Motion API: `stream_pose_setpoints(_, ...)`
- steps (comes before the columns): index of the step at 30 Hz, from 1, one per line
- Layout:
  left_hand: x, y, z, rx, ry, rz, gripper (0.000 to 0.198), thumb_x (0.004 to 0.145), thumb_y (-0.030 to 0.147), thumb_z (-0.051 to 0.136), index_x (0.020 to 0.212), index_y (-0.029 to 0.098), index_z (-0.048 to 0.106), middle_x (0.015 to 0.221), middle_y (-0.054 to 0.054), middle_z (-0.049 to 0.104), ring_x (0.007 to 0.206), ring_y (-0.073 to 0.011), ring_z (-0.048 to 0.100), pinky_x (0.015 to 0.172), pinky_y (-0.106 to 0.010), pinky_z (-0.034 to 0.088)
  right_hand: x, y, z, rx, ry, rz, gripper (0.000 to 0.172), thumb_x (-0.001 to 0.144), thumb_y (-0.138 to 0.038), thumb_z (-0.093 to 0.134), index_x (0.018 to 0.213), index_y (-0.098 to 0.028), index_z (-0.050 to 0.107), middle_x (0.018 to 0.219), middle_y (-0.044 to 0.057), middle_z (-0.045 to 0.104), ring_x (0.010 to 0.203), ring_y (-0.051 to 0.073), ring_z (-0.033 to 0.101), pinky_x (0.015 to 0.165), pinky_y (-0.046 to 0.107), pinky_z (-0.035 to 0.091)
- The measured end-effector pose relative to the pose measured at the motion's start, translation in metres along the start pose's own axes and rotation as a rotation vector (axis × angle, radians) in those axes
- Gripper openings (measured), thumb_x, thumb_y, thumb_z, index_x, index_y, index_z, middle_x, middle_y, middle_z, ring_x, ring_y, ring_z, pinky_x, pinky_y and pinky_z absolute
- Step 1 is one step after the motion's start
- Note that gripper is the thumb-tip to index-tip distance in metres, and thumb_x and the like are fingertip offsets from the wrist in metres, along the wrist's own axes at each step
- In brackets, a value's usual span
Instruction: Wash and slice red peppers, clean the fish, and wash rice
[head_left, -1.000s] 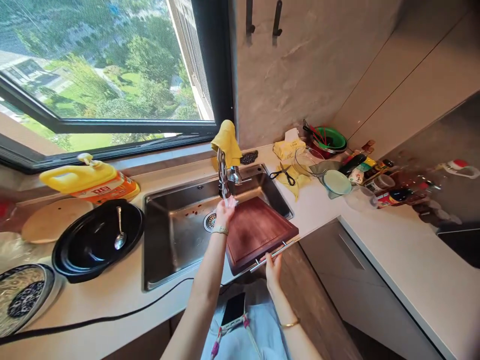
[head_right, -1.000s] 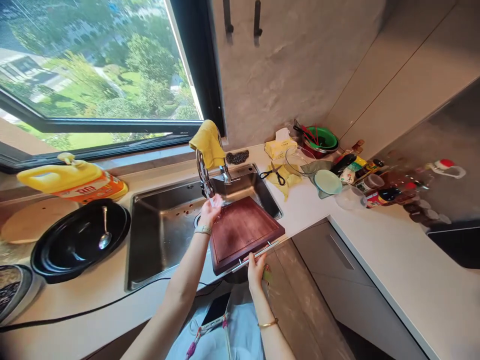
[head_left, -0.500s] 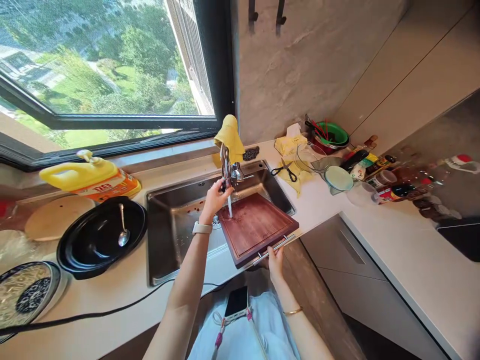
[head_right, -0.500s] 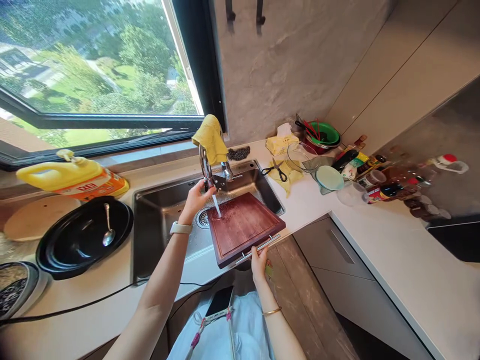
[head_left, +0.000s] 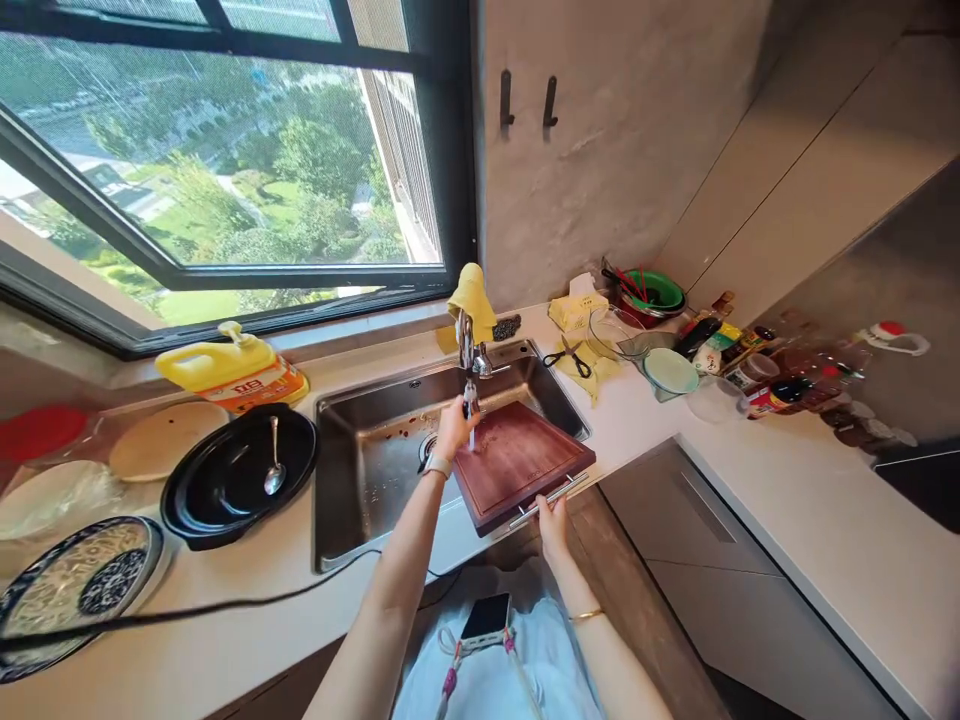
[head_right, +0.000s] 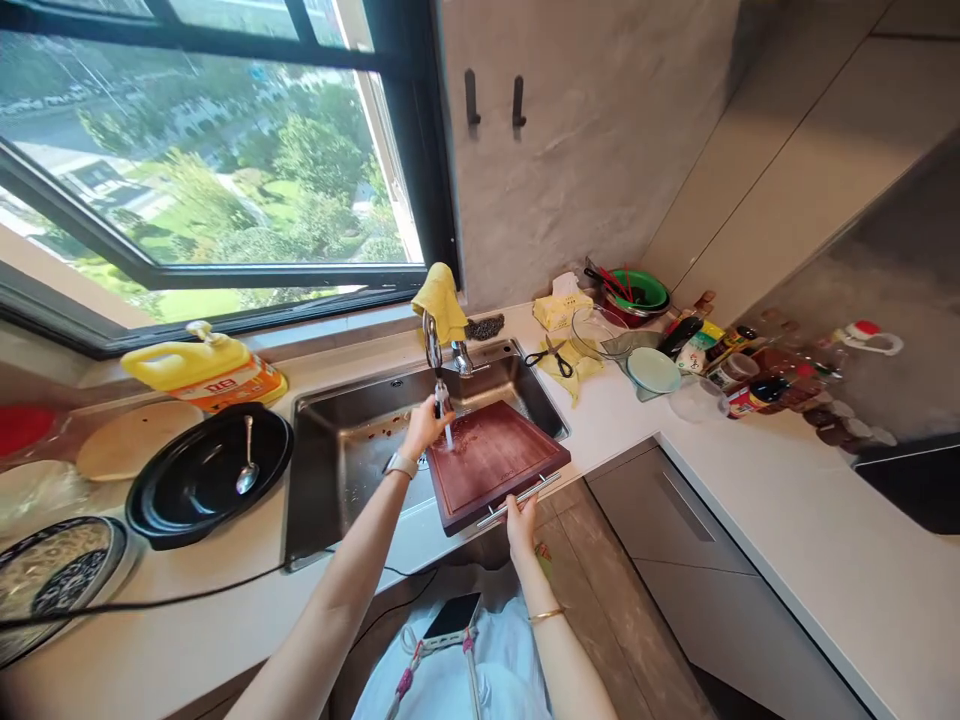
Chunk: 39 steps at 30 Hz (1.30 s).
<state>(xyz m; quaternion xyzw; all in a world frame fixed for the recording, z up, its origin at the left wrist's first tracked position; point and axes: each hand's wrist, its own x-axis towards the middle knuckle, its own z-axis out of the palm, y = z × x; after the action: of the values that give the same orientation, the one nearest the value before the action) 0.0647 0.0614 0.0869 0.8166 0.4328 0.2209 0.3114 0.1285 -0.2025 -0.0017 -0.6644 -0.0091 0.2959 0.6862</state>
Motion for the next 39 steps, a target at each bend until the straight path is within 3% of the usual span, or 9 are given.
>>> stream_pose_setpoints(2,-0.007,-0.011,0.022,-0.019,0.021,-0.111,0.023,0.072,0.024,0.069,0.092,0.019,0.060,0.085,-0.007,0.069,0.080,-0.0221,0.063,0.072,-0.028,0.042,-0.001,-0.001,0.001,0.010,-0.010,-0.006,0.086,0.069,-0.040,0.067,0.143,-0.017,0.028,0.057,-0.005,0.059,0.052,0.019,0.058,0.045,0.027,0.044)
stream_pose_setpoints(5,0.004,-0.017,0.050,-0.094,0.092,-0.232,0.021,0.072,0.021,0.068,0.090,0.019,0.059,0.088,-0.008,0.070,0.085,-0.0229,0.065,0.076,-0.029,0.043,-0.001,0.000,0.001,0.020,-0.019,-0.006,0.084,0.069,-0.040,0.067,0.141,-0.017,0.030,0.058,-0.005,0.059,0.052,0.019,0.058,0.045,0.027,0.044)
stream_pose_setpoints(11,0.048,-0.003,0.078,-0.185,0.084,-0.208,0.027,0.073,0.023,0.067,0.098,0.020,0.059,0.090,-0.006,0.071,0.085,-0.0197,0.065,0.079,-0.028,0.046,-0.001,0.003,0.000,0.006,-0.013,0.002,0.092,0.072,-0.041,0.065,0.147,-0.017,0.019,0.058,-0.005,0.060,0.055,0.021,0.061,0.045,0.028,0.045)
stream_pose_setpoints(15,0.053,-0.012,0.076,-0.173,0.056,-0.168,0.028,0.073,0.022,0.066,0.100,0.019,0.059,0.093,-0.008,0.071,0.088,-0.0211,0.065,0.081,-0.030,0.046,-0.005,-0.003,0.002,0.010,-0.007,0.029,0.094,0.071,-0.043,0.065,0.149,-0.015,0.020,0.059,-0.004,0.061,0.056,0.022,0.062,0.047,0.029,0.045)
stream_pose_setpoints(21,0.043,-0.027,0.059,-0.090,-0.020,-0.097,0.025,0.071,0.026,0.067,0.094,0.020,0.060,0.089,-0.007,0.071,0.083,-0.0212,0.065,0.079,-0.031,0.047,-0.008,-0.008,0.005,0.024,0.020,0.026,0.092,0.070,-0.041,0.063,0.149,-0.015,0.021,0.057,-0.005,0.059,0.054,0.020,0.060,0.049,0.029,0.045)
stream_pose_setpoints(27,0.030,-0.011,0.057,-0.131,-0.377,-0.025,0.023,0.063,0.034,0.069,0.079,0.018,0.067,0.080,-0.004,0.071,0.078,-0.0209,0.065,0.075,-0.030,0.048,-0.007,-0.007,0.005,0.028,0.011,0.045,0.096,0.069,-0.039,0.063,0.149,-0.015,0.016,0.057,-0.005,0.059,0.054,0.021,0.060,0.048,0.028,0.044)
stream_pose_setpoints(33,0.016,-0.011,0.043,-0.272,-0.599,0.065,0.025,0.056,0.034,0.073,0.073,0.017,0.068,0.073,-0.001,0.071,0.068,-0.0174,0.062,0.068,-0.029,0.049,-0.009,-0.013,0.006,0.017,0.027,0.047,0.093,0.069,-0.036,0.062,0.149,-0.015,0.018,0.056,-0.006,0.058,0.054,0.021,0.060,0.047,0.028,0.044)
stream_pose_setpoints(36,0.005,0.002,0.050,-0.415,-0.585,0.043,0.028,0.058,0.036,0.074,0.076,0.015,0.067,0.075,-0.003,0.071,0.067,-0.0171,0.062,0.068,-0.029,0.049,-0.008,-0.011,0.005,0.009,0.031,0.042,0.091,0.069,-0.038,0.063,0.148,-0.017,0.022,0.057,-0.005,0.058,0.054,0.021,0.060,0.047,0.029,0.045)
stream_pose_setpoints(39,-0.003,0.025,0.068,-0.523,-0.510,-0.002,0.031,0.061,0.039,0.074,0.078,0.014,0.066,0.077,-0.005,0.071,0.069,-0.0173,0.063,0.067,-0.029,0.049,-0.007,-0.007,0.004,0.005,0.046,0.036,0.087,0.069,-0.039,0.064,0.145,-0.020,0.028,0.061,-0.005,0.058,0.055,0.020,0.059,0.047,0.028,0.045)
